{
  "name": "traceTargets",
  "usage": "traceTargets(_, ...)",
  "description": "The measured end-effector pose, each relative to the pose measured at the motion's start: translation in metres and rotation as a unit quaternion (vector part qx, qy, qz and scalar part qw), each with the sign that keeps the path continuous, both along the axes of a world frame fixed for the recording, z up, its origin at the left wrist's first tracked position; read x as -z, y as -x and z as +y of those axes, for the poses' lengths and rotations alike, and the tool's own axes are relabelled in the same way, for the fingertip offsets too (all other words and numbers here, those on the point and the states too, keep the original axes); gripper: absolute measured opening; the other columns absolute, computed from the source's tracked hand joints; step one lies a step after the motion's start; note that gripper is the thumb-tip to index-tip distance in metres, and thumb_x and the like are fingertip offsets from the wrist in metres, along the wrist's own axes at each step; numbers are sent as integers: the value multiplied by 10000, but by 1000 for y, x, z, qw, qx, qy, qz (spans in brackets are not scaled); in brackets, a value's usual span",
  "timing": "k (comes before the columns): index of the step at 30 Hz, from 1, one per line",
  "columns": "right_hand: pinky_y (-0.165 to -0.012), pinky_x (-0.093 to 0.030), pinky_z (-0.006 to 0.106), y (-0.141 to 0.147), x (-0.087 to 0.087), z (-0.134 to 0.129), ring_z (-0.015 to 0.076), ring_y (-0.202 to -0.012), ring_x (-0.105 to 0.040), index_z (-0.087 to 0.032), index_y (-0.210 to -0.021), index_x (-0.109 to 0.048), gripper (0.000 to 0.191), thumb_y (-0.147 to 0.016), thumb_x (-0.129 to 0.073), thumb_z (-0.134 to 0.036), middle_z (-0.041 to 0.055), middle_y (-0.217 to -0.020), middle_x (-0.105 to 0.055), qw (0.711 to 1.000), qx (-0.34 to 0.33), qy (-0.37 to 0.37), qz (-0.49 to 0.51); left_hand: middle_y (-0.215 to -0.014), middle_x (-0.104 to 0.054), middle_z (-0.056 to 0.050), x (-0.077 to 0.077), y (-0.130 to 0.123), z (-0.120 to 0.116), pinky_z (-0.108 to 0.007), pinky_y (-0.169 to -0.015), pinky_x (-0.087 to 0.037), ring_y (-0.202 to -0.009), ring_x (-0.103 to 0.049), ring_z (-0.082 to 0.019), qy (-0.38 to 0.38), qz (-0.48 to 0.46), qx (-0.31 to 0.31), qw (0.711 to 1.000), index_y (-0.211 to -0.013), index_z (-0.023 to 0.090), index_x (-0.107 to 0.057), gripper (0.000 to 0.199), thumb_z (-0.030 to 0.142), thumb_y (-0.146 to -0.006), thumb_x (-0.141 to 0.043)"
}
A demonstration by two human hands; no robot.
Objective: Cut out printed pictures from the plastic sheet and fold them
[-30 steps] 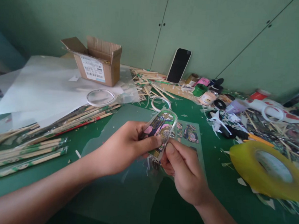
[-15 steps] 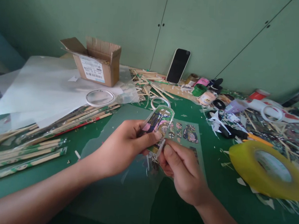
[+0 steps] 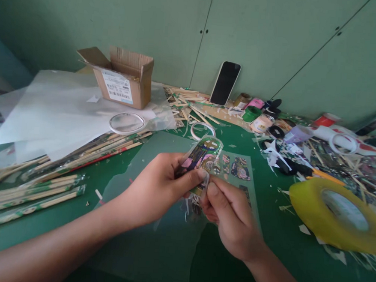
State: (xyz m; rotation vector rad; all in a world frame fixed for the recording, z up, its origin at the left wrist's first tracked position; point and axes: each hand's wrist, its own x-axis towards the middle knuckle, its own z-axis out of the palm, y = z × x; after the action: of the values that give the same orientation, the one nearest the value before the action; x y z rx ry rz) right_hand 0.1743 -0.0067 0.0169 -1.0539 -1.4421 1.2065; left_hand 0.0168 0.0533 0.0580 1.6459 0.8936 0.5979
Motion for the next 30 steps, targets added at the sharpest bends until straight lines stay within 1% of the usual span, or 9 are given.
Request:
traceTargets(3,-417,-238,238,0,0,0,70,-453,-281,-193,-707,-473,357,-984,-392,-403,-51,-579,-384,1000,-5,15,11,-591,-506,32,1,0,-1,-213,-512,-359,-560,-453,-94,-1,0,-6,1000,-683,161,-510,281,357,-884,-502)
traceTargets(7,-406,-228,239,-1,0,1,72,-450,-275,-194,-702,-470,356,-980,-397,-405,-49,-579,-380,1000,-12,15,14,-583,-495,38,2,-2,-2,-212,-510,-349,-552,-446,-90,4,-10,-14,1000,-672,164,-501,285,357,-882,-518)
traceTargets(12,-411,-232,238,-1,-2,1,70,-456,-288,-196,-694,-457,362,-984,-386,-400,-47,-587,-380,1000,-23,8,7,-553,-421,66,3,-3,-1,-196,-488,-314,-514,-378,-62,18,-41,-19,999,-635,166,-453,289,306,-860,-569)
traceTargets(15,-418,-237,236,-1,-3,1,67,-461,-286,-192,-699,-459,359,-987,-385,-393,-47,-597,-381,999,-31,8,5,-553,-394,65,3,-3,-1,-203,-487,-297,-521,-369,-63,12,-34,-25,999,-631,165,-451,312,333,-873,-552)
traceTargets(19,-426,-239,242,-1,-3,1,69,-462,-279,-193,-698,-451,358,-987,-383,-393,-50,-594,-370,999,-41,11,17,-562,-361,66,3,-4,-1,-204,-485,-290,-525,-342,-63,29,-35,-39,998,-635,168,-439,315,344,-861,-569)
traceTargets(23,-437,-240,245,-3,-2,3,74,-471,-288,-194,-676,-443,365,-986,-392,-380,-54,-575,-341,997,-60,11,41,-556,-374,64,3,-3,-1,-196,-484,-299,-519,-341,-58,31,-52,-49,997,-625,164,-433,327,341,-876,-544)
traceTargets(26,-437,-240,240,-4,0,5,71,-472,-291,-190,-674,-455,368,-983,-398,-383,-55,-577,-341,996,-71,17,46,-577,-396,61,4,-3,0,-187,-486,-319,-529,-353,-58,39,-58,-54,996,-648,160,-462,288,325,-855,-575)
traceTargets(28,-438,-251,237,-5,1,6,71,-474,-304,-189,-672,-461,369,-983,-396,-377,-52,-577,-353,997,-67,5,30,-583,-397,62,5,-2,1,-182,-485,-334,-529,-363,-58,36,-63,-61,995,-659,160,-471,274,322,-853,-574)
traceTargets(30,-439,-264,233,-5,1,7,74,-479,-318,-192,-666,-462,362,-981,-397,-358,-50,-575,-360,999,-32,-28,3,-570,-412,63,5,-3,1,-181,-483,-353,-518,-387,-59,19,-78,-75,994,-650,163,-460,285,325,-862,-560)
